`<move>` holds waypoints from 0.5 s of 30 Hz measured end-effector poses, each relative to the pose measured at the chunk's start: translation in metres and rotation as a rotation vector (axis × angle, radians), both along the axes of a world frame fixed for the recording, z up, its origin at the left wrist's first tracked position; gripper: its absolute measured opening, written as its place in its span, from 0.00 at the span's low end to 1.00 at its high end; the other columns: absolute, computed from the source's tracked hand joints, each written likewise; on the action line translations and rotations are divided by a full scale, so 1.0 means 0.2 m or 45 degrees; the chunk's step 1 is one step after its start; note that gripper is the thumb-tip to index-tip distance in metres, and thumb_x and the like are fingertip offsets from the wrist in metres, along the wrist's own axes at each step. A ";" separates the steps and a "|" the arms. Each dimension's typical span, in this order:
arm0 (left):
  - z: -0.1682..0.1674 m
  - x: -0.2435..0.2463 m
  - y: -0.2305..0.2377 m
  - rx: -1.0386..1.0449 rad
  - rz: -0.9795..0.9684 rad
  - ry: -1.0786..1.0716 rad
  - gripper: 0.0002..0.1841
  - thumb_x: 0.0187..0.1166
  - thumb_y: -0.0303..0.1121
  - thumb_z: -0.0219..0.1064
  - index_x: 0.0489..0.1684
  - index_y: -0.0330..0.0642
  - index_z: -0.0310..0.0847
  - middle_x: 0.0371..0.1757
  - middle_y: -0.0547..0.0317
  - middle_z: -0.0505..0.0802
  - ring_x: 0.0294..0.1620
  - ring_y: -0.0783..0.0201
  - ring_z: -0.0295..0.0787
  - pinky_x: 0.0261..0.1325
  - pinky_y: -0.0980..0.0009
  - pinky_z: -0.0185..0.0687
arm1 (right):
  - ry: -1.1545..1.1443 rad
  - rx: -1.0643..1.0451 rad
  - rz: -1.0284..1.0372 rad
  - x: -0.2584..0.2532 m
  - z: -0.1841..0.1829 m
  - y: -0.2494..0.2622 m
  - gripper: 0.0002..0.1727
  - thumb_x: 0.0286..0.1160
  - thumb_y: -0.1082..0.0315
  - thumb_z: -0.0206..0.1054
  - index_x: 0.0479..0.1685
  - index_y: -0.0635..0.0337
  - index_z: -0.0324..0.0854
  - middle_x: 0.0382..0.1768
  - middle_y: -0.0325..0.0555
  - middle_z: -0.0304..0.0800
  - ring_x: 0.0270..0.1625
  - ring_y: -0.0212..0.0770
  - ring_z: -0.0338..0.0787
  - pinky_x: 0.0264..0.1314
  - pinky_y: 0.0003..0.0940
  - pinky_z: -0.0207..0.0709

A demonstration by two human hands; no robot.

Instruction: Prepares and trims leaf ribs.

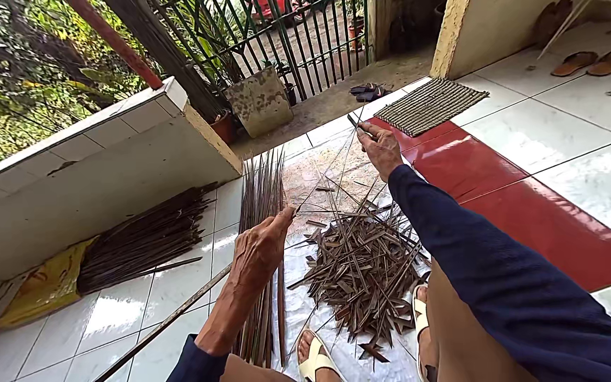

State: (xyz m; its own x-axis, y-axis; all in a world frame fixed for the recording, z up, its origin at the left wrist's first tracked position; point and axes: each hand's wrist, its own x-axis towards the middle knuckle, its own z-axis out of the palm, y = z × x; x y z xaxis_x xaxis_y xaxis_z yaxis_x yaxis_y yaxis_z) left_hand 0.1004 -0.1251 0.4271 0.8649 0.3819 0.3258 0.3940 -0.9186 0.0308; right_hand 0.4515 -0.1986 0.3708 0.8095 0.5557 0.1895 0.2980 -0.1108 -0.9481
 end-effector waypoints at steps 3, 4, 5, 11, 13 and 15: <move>0.00 -0.03 0.01 -0.016 0.005 -0.007 0.20 0.94 0.44 0.51 0.73 0.60 0.85 0.36 0.56 0.94 0.32 0.55 0.92 0.34 0.54 0.84 | 0.049 0.037 -0.018 0.06 -0.02 -0.02 0.22 0.89 0.51 0.60 0.72 0.49 0.85 0.54 0.45 0.93 0.44 0.40 0.89 0.53 0.45 0.81; 0.00 -0.03 0.01 -0.016 0.000 -0.008 0.20 0.94 0.44 0.51 0.74 0.60 0.85 0.36 0.56 0.94 0.32 0.56 0.92 0.34 0.54 0.84 | 0.072 0.049 -0.018 0.07 -0.02 -0.03 0.22 0.89 0.52 0.60 0.73 0.49 0.85 0.53 0.45 0.93 0.41 0.39 0.87 0.50 0.43 0.80; 0.00 -0.04 0.02 -0.017 -0.005 -0.009 0.20 0.94 0.44 0.51 0.73 0.60 0.85 0.36 0.56 0.95 0.33 0.56 0.92 0.34 0.54 0.84 | 0.094 0.060 -0.017 0.09 -0.03 -0.04 0.22 0.90 0.52 0.60 0.73 0.50 0.84 0.52 0.45 0.93 0.40 0.38 0.86 0.46 0.41 0.78; 0.00 -0.11 0.06 -0.086 0.002 0.053 0.20 0.94 0.45 0.50 0.73 0.62 0.86 0.38 0.55 0.96 0.35 0.54 0.94 0.37 0.51 0.85 | 0.147 0.017 -0.168 0.22 -0.07 -0.11 0.23 0.89 0.51 0.59 0.74 0.52 0.83 0.50 0.49 0.91 0.39 0.42 0.86 0.45 0.45 0.79; 0.00 -0.14 0.09 -0.128 0.014 0.082 0.20 0.94 0.46 0.50 0.72 0.61 0.87 0.39 0.56 0.96 0.38 0.54 0.95 0.41 0.50 0.86 | 0.141 0.020 -0.216 0.26 -0.09 -0.15 0.23 0.90 0.52 0.59 0.73 0.54 0.83 0.48 0.50 0.91 0.41 0.44 0.87 0.49 0.47 0.79; -0.01 -0.18 0.13 -0.162 0.043 0.127 0.20 0.94 0.47 0.50 0.72 0.62 0.87 0.42 0.57 0.97 0.40 0.53 0.95 0.43 0.49 0.87 | 0.147 0.030 -0.265 0.30 -0.10 -0.20 0.23 0.90 0.53 0.58 0.73 0.55 0.83 0.50 0.51 0.91 0.43 0.44 0.87 0.52 0.48 0.80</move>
